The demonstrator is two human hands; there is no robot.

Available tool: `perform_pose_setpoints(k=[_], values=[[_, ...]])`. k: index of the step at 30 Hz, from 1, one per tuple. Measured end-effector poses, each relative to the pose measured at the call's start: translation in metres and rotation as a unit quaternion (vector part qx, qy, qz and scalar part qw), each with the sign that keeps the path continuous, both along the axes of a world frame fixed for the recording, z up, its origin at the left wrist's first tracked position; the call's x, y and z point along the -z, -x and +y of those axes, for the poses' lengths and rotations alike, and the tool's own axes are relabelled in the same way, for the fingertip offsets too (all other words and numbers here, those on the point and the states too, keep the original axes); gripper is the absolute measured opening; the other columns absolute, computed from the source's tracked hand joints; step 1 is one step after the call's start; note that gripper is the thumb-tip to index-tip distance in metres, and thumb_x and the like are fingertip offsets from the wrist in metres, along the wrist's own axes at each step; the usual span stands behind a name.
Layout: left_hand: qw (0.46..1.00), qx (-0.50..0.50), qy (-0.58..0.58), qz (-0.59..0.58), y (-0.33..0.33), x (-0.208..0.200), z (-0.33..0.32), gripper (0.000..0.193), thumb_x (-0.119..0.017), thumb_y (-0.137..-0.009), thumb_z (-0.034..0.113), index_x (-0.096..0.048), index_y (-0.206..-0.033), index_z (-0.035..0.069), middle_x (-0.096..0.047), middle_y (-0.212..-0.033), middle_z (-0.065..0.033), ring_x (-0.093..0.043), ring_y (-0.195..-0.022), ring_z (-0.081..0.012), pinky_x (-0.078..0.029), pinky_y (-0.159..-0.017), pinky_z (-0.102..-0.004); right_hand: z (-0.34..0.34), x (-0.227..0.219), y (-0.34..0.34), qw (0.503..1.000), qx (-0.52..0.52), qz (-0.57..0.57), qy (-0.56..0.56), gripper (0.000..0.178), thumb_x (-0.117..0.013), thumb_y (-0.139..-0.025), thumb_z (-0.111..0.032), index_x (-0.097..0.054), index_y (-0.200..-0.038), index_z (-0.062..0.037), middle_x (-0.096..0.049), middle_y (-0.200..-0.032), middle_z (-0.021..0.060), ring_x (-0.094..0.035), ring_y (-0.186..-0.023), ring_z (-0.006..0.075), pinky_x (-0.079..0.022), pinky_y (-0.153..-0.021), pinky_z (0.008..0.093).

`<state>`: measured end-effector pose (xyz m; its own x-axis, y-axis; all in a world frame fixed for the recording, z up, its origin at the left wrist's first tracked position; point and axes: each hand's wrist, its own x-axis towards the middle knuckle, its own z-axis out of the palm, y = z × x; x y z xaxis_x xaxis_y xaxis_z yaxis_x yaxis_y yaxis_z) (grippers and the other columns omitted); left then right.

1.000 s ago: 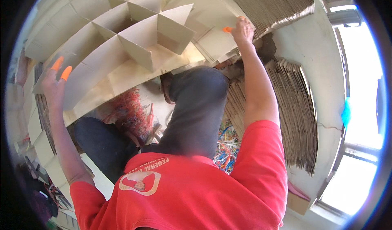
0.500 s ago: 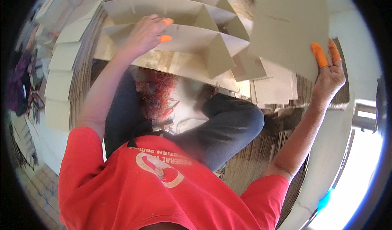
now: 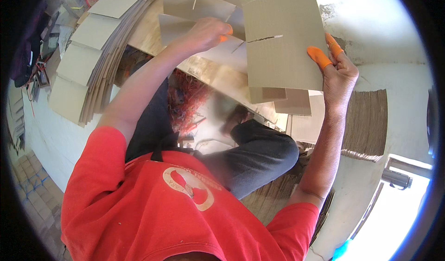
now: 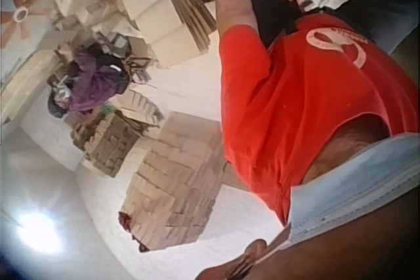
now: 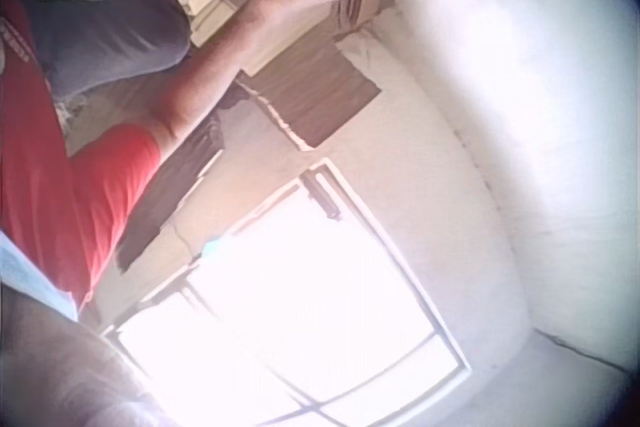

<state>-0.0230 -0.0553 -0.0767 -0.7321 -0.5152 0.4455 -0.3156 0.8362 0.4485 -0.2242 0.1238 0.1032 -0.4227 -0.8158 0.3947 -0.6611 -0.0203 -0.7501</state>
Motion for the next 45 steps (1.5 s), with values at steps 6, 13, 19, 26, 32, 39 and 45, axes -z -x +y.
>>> perform_pose_setpoints(k=[6, 13, 19, 26, 32, 39, 45], values=[[0.999, -0.008, -0.019, -0.033, 0.004, -0.005, 0.000, 0.014, -0.067, -0.080, 0.008, -0.069, -0.094, 0.005, -0.064, -0.079, -0.0174, -0.062, -0.080, -0.0380, -0.048, -0.071, -0.0478, -0.019, 0.015, 0.003, 0.997, -0.032, 0.055, -0.044, 0.048, -0.076, -0.078, -0.001, -0.061, -0.124, 0.0035, -0.055, -0.072, -0.0062, -0.045, -0.065, 0.0010, -0.040, -0.059, 0.0154], [1.000, 0.004, -0.027, -0.007, 0.007, -0.001, -0.005, 0.015, -0.067, -0.078, 0.006, -0.069, -0.093, 0.005, -0.064, -0.078, -0.0191, -0.062, -0.080, -0.0380, -0.048, -0.070, -0.0477, -0.046, 0.032, -0.006, 0.988, -0.073, 0.092, -0.097, 0.047, -0.074, -0.079, -0.002, -0.061, -0.123, 0.0030, -0.054, -0.070, -0.0040, -0.044, -0.062, 0.0029, -0.042, -0.057, 0.0199], [0.999, -0.001, -0.033, -0.005, 0.012, -0.005, -0.007, 0.015, -0.067, -0.075, 0.003, -0.069, -0.090, 0.004, -0.064, -0.078, -0.0191, -0.062, -0.078, -0.0386, -0.048, -0.069, -0.0487, -0.062, 0.065, -0.007, 0.980, -0.099, 0.117, -0.128, 0.046, -0.073, -0.080, -0.002, -0.060, -0.124, 0.0035, -0.068, -0.080, 0.0055, -0.052, -0.068, 0.0031, -0.047, -0.061, 0.0215], [1.000, -0.009, -0.012, 0.013, 0.012, -0.003, -0.011, 0.007, -0.066, -0.075, 0.001, -0.067, -0.082, 0.004, -0.066, -0.077, -0.0181, -0.065, -0.078, -0.0367, -0.050, -0.067, -0.0472, -0.065, 0.084, -0.013, 0.955, -0.158, 0.167, -0.188, 0.030, -0.072, -0.081, -0.004, -0.065, -0.109, 0.0039, -0.068, -0.074, 0.0121, -0.060, -0.061, 0.0129, -0.047, -0.058, 0.0333], [0.998, -0.019, -0.020, -0.051, 0.018, 0.001, -0.012, 0.017, -0.069, -0.079, 0.014, -0.068, -0.094, 0.006, -0.066, -0.088, -0.0151, -0.062, -0.088, -0.0349, -0.049, -0.079, -0.0453, -0.046, 0.120, -0.012, 0.930, -0.153, 0.260, -0.209, 0.016, -0.065, -0.083, -0.012, -0.067, -0.094, 0.0000, -0.066, -0.087, 0.0234, -0.065, -0.083, 0.0397, -0.052, -0.072, 0.0473], [0.999, -0.052, -0.007, -0.005, -0.010, -0.016, 0.003, 0.044, -0.074, -0.077, 0.016, -0.064, -0.119, 0.011, -0.066, -0.103, -0.0112, -0.060, -0.099, -0.0288, -0.048, -0.085, -0.0377, 0.090, 0.133, 0.152, 0.880, 0.281, 0.376, -0.071, 0.031, -0.068, -0.087, -0.020, -0.065, -0.112, -0.0026, -0.066, -0.109, 0.0144, -0.062, -0.097, 0.0310, -0.050, -0.083, 0.0402], [0.996, -0.083, 0.045, 0.003, -0.027, -0.004, -0.004, 0.049, -0.078, -0.072, 0.011, -0.064, -0.119, 0.009, -0.065, -0.105, -0.0106, -0.060, -0.102, -0.0280, -0.048, -0.087, -0.0367, 0.207, 0.206, 0.218, 0.704, 0.450, 0.385, -0.393, 0.097, -0.074, -0.072, -0.059, -0.038, -0.141, -0.0023, -0.047, -0.140, 0.0177, -0.041, -0.130, 0.0353, -0.035, -0.103, 0.0532]])
